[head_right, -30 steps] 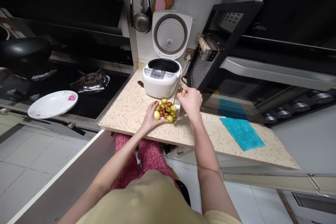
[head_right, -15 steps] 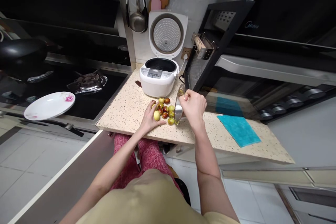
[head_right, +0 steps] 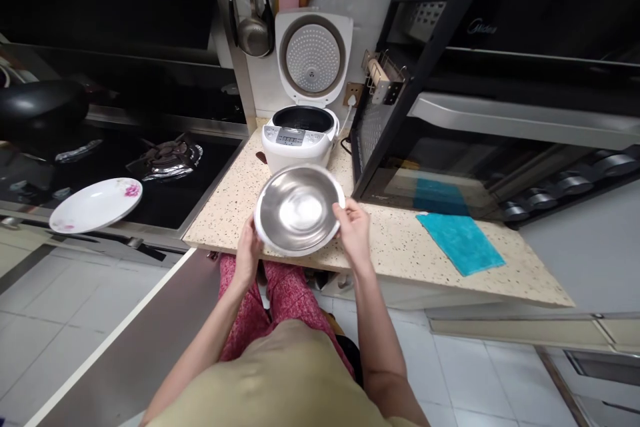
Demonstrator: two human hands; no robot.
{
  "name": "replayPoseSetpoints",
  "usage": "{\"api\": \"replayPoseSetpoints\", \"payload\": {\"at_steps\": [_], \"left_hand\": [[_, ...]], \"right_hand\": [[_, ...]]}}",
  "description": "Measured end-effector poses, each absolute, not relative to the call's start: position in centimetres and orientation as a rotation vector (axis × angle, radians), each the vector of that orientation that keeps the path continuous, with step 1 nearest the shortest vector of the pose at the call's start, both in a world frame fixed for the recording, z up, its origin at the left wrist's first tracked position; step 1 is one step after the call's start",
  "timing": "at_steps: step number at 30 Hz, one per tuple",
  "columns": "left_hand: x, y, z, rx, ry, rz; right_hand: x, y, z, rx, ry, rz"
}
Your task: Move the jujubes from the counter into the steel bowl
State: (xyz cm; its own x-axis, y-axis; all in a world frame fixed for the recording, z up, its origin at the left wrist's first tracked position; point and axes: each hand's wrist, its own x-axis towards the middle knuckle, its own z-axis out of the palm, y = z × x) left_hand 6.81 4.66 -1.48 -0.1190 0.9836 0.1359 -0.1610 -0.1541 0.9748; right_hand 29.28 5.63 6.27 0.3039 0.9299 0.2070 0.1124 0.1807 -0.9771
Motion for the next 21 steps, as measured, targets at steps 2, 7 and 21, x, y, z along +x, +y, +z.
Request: {"api": "replayPoseSetpoints", "payload": {"at_steps": [2, 7, 21], "left_hand": [[5.6, 3.8, -0.6, 0.945, 1.099, 1.532], [1.7, 2.5, 0.6, 0.62, 1.272, 1.621], [-0.9, 2.5, 1.7, 0.546, 1.404, 1.602]], "right_hand": [[26.9, 5.6, 4.6, -1.211, -1.154, 1.022], [22.7, 4.8, 2.3, -1.106, -1.301, 1.224], [30.3, 3.5, -1.0, -1.73, -1.511, 0.21]]}}
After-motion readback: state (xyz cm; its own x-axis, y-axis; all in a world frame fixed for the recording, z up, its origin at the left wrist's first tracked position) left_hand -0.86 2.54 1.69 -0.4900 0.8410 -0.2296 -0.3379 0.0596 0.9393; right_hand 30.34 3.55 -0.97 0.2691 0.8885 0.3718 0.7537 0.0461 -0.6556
